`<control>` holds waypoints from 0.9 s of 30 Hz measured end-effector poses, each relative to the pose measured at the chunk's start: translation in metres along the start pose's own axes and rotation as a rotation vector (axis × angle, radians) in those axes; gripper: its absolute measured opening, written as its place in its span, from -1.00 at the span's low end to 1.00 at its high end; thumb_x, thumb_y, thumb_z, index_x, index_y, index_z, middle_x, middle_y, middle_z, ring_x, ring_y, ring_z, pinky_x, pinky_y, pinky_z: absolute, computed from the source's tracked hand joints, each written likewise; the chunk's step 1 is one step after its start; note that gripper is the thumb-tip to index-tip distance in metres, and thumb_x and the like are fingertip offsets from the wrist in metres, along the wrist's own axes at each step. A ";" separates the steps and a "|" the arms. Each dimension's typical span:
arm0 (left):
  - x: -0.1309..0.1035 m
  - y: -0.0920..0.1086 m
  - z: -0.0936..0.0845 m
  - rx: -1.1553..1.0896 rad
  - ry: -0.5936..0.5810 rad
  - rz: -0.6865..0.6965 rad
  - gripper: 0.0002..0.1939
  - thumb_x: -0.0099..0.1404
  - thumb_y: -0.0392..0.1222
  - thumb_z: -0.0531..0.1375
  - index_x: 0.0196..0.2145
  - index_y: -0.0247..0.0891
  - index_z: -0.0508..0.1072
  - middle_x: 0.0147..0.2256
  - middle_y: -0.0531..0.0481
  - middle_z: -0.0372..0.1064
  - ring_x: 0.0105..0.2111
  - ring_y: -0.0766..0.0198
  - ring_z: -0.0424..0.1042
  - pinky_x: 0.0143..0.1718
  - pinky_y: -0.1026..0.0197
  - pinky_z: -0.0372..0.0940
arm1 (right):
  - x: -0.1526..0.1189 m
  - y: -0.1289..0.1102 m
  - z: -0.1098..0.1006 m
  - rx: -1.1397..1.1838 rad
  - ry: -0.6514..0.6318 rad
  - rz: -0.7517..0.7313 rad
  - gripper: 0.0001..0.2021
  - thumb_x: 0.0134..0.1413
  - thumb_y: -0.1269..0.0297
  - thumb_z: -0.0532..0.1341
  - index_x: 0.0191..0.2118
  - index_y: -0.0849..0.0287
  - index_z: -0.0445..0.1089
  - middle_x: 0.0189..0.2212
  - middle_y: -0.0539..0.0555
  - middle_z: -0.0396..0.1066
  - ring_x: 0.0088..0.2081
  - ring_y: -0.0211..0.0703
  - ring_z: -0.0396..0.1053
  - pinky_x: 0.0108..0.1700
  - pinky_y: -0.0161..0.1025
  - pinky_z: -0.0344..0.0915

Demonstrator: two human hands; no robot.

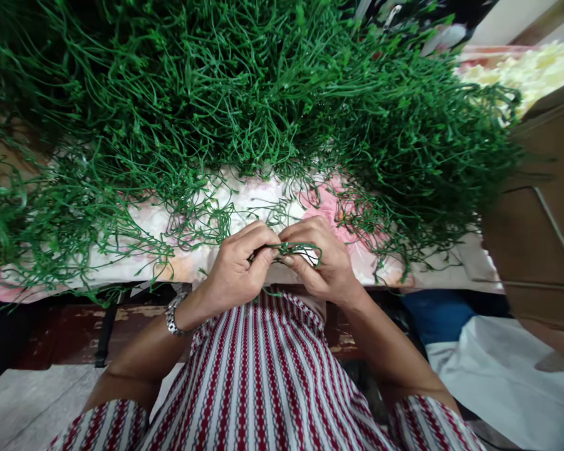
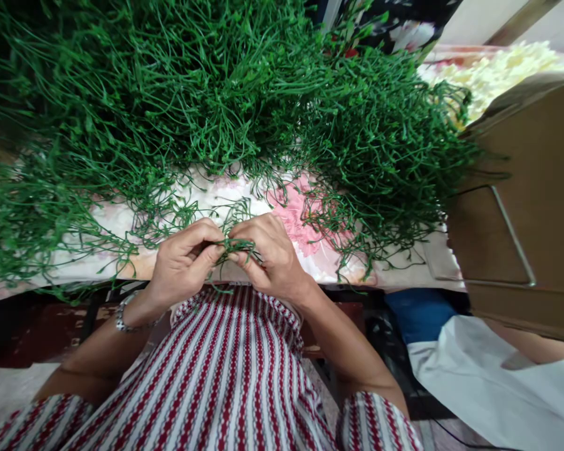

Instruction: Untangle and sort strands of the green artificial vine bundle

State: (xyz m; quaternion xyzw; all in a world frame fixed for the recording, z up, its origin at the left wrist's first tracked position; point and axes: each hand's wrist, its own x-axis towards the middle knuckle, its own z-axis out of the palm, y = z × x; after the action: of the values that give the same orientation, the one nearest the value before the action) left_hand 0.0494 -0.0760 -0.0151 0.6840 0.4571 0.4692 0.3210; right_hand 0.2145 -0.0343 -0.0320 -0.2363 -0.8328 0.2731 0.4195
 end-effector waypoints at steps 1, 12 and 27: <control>0.000 0.000 0.000 0.010 -0.004 0.013 -0.88 0.18 -0.46 0.07 -0.43 -0.29 0.29 -0.49 0.07 0.17 -0.45 0.41 0.20 -0.41 0.31 0.14 | 0.000 0.000 0.001 -0.010 0.003 0.003 -0.87 0.05 0.37 0.16 -0.24 0.16 0.26 -0.33 0.07 0.37 -0.26 -0.15 0.31 -0.19 -0.12 0.22; 0.002 -0.002 -0.004 0.194 -0.119 0.133 -0.91 0.23 -0.40 0.03 -0.39 -0.29 0.29 -0.45 0.03 0.25 -0.41 0.38 0.25 -0.37 0.30 0.18 | -0.003 -0.003 -0.002 -0.116 -0.142 0.060 -0.90 0.18 0.32 0.01 -0.32 0.18 0.21 -0.45 0.05 0.26 -0.35 -0.19 0.18 -0.25 -0.15 0.10; 0.002 0.017 -0.029 0.378 -0.690 0.524 -0.79 -0.06 -0.53 -0.08 -0.64 -0.26 0.17 -0.66 0.09 0.11 -0.63 0.36 -0.02 -0.57 0.22 -0.07 | -0.008 -0.032 -0.030 -0.256 -0.654 -0.173 -0.85 0.01 0.51 -0.03 -0.51 0.17 0.08 -0.56 -0.02 0.16 -0.48 -0.27 0.03 -0.33 -0.23 -0.05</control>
State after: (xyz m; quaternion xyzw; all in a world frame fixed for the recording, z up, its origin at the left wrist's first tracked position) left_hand 0.0276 -0.0804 0.0106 0.9387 0.2130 0.1884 0.1947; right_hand 0.2380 -0.0548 -0.0009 -0.1158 -0.9673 0.1913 0.1194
